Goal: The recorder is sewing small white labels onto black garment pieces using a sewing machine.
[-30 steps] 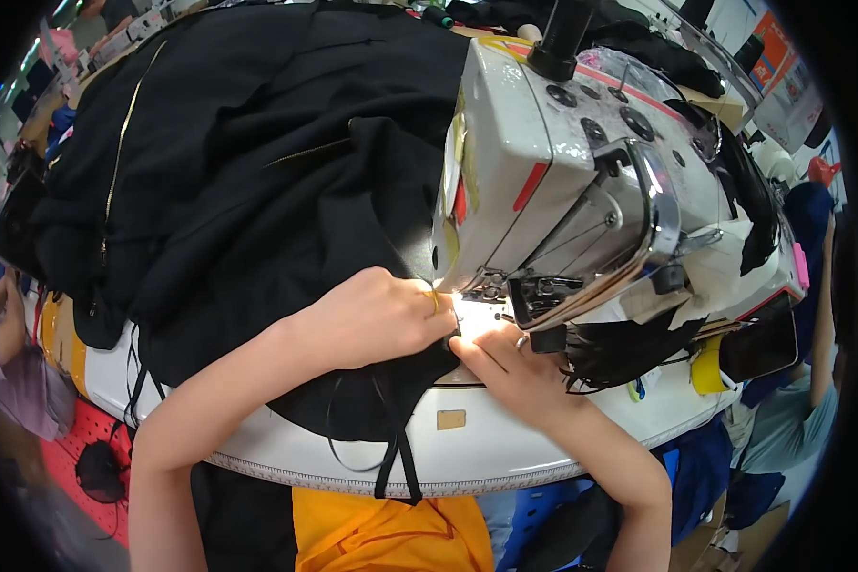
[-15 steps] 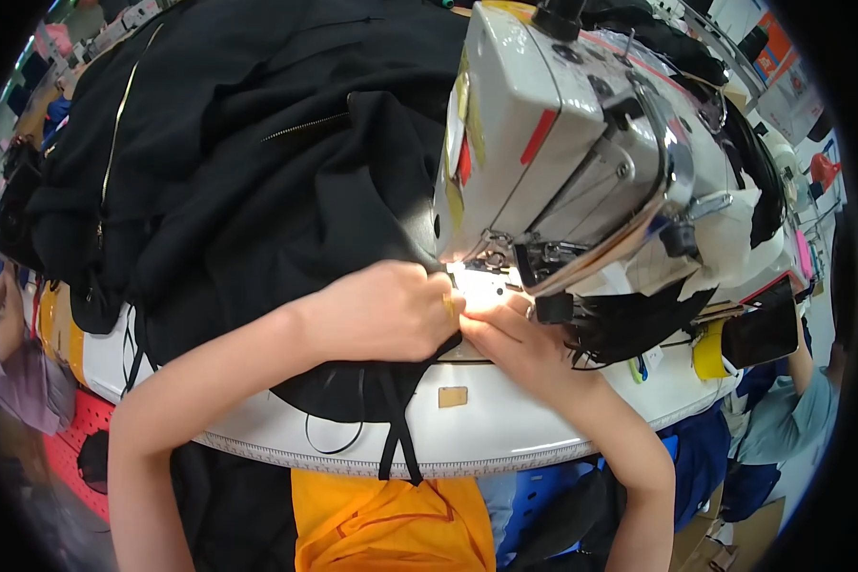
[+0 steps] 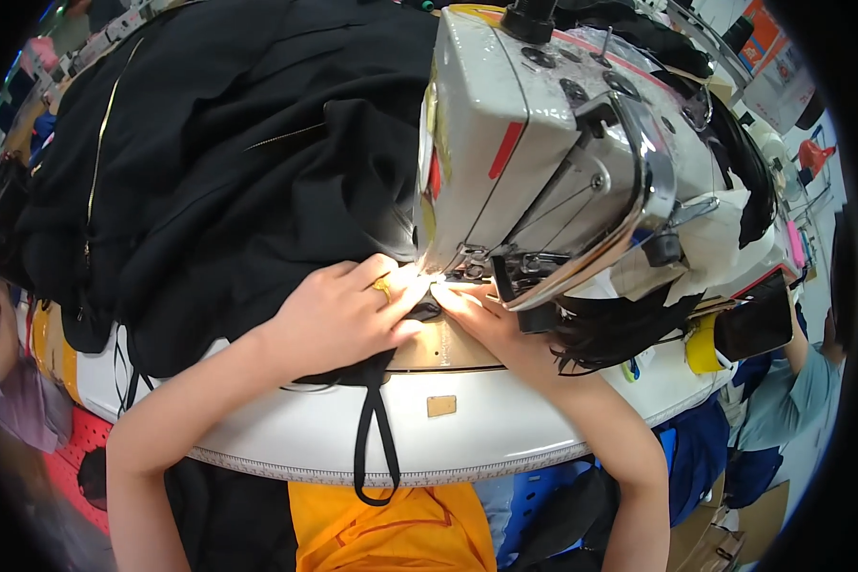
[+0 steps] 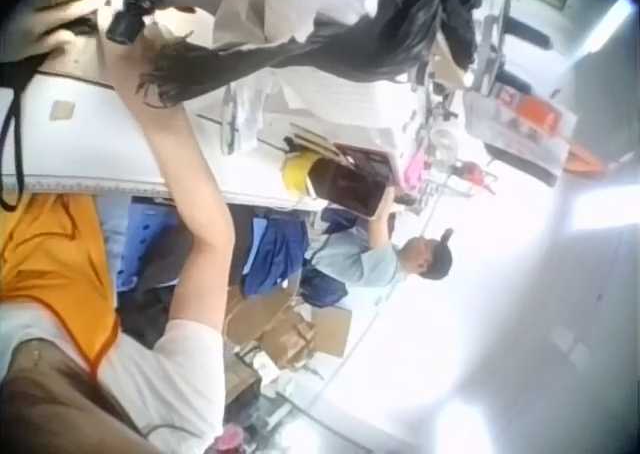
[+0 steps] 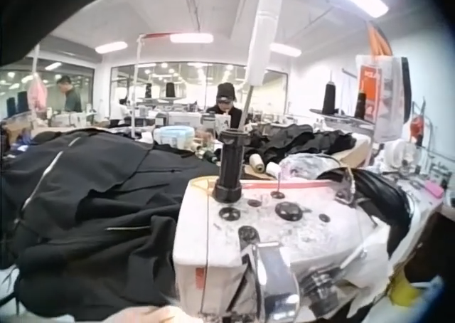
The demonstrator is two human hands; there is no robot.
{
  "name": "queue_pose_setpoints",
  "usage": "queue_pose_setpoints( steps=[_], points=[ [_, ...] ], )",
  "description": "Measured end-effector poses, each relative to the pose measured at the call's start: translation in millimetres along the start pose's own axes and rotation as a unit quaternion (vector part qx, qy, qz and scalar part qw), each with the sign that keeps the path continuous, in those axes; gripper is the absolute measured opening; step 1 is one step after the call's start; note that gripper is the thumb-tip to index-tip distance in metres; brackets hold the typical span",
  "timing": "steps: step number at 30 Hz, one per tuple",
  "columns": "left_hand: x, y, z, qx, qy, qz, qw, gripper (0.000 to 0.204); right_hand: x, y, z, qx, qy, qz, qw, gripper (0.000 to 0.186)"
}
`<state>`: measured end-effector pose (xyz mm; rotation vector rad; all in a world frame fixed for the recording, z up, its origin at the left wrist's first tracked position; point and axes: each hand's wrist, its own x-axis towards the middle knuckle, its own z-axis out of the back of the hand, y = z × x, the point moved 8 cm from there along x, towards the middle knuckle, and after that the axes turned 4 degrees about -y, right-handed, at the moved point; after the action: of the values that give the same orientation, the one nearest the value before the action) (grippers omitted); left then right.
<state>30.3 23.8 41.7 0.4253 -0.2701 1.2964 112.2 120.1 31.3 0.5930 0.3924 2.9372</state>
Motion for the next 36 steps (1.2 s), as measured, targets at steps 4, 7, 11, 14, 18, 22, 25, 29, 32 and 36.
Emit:
queue_pose_setpoints(
  steps=[4,7,11,14,18,22,25,29,32,36],
  points=[
    [5.4,9.5,8.4,-0.027,-0.047,-0.021,0.998,0.033,4.4,-11.5,2.8,0.181,-0.038,-0.074,0.98,0.022],
    [4.9,13.3,11.4,-0.04,-0.053,-0.028,0.997,0.034,-1.7,-18.5,-3.7,0.233,-0.046,-0.086,0.968,0.021],
    [5.2,14.8,9.8,-0.036,-0.039,-0.034,0.998,0.032,-6.7,-14.4,-20.6,0.056,-0.031,0.003,0.998,0.019],
    [7.5,16.2,8.1,-0.041,-0.039,-0.02,0.998,0.025,-9.2,-22.6,-34.6,0.1,-0.01,0.0,0.995,0.024],
    [8.0,17.4,9.5,-0.05,-0.045,-0.007,0.998,0.023,-16.4,-7.3,-37.9,-0.091,-0.05,0.155,0.983,0.039],
    [11.7,24.3,6.4,-0.084,-0.005,0.036,0.996,0.023,-17.6,-13.0,-26.1,0.029,-0.121,0.113,0.986,0.041],
    [22.4,38.7,-7.5,-0.077,0.072,0.111,0.988,0.015,-15.3,-11.7,-21.4,0.034,-0.109,0.099,0.989,0.039],
    [33.6,30.2,2.4,-0.025,0.033,0.087,0.995,0.003,-14.4,-5.7,-2.3,0.0,-0.073,0.084,0.994,0.035],
    [18.9,11.1,7.8,-0.021,0.067,0.084,0.994,0.008,-13.5,2.2,12.7,0.007,-0.064,0.051,0.997,0.031],
    [6.8,-25.3,35.4,0.022,-0.058,0.026,0.998,0.017,-3.4,16.9,9.3,0.142,-0.046,0.003,0.989,0.022]
  ],
)
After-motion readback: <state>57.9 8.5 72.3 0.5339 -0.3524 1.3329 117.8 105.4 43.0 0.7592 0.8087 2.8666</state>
